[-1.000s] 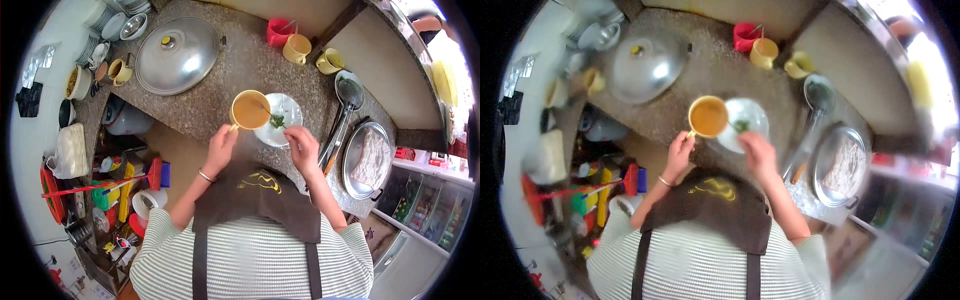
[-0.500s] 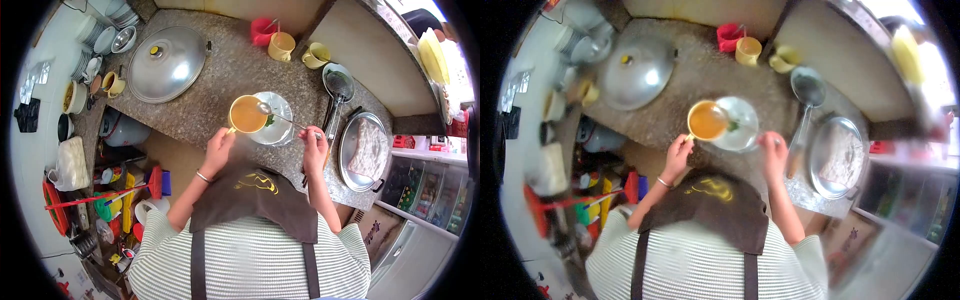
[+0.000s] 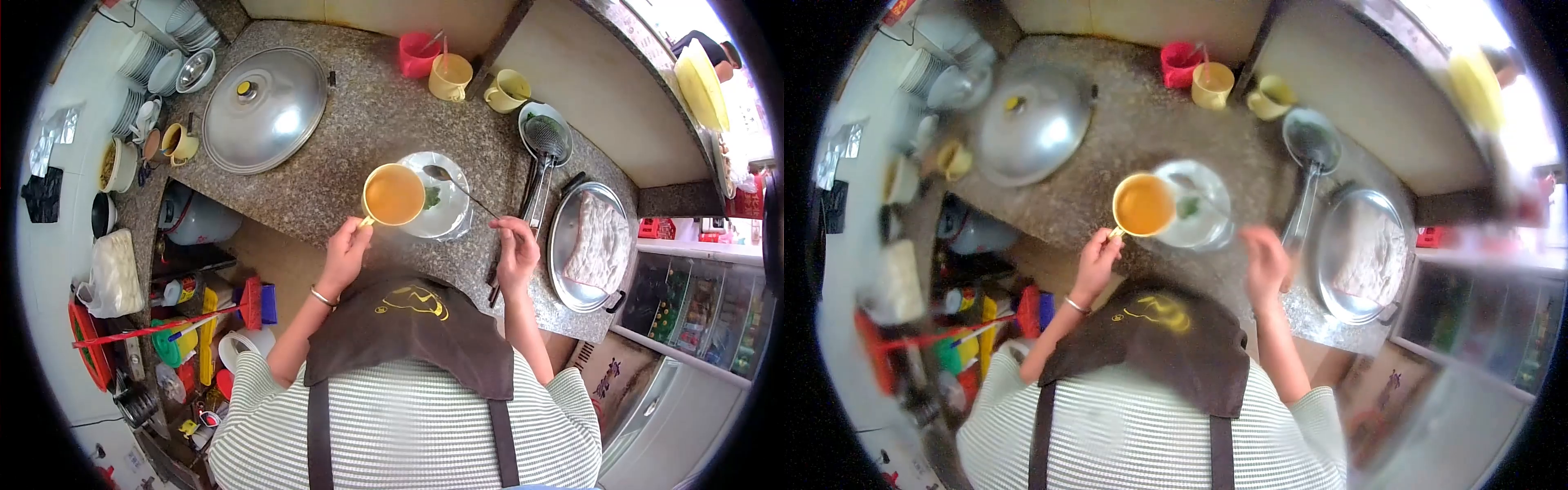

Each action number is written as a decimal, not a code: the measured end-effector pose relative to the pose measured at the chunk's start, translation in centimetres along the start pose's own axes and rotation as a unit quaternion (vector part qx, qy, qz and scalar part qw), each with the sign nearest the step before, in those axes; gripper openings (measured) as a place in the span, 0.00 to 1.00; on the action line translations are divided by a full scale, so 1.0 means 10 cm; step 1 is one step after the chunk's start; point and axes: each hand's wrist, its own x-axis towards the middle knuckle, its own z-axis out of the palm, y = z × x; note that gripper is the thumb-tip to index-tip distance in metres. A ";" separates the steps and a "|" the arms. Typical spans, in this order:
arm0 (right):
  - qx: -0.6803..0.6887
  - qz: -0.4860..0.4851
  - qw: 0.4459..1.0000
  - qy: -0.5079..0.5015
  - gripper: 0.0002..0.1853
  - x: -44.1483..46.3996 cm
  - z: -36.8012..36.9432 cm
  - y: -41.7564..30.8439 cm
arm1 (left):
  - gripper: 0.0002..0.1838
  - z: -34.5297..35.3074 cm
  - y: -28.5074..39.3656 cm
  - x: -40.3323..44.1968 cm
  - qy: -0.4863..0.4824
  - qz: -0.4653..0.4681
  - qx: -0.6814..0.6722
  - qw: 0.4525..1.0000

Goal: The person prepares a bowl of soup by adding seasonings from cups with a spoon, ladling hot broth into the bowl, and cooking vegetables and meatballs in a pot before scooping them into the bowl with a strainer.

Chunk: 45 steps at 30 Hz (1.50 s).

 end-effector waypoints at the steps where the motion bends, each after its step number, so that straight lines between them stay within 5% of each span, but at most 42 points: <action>1: -0.002 0.013 1.000 -0.014 0.06 -0.01 0.02 0.05 | 0.08 0.02 0.02 0.00 -0.003 0.000 0.003 1.000; 18: 0.128 0.246 0.960 0.026 0.09 -0.02 0.16 0.09 | 0.08 0.12 0.11 -0.01 -0.039 -0.008 -0.017 0.999; 45: 0.065 0.101 0.992 0.046 0.08 -0.01 -0.23 0.15 | 0.07 -0.18 0.00 -0.17 0.033 -0.014 -0.003 0.999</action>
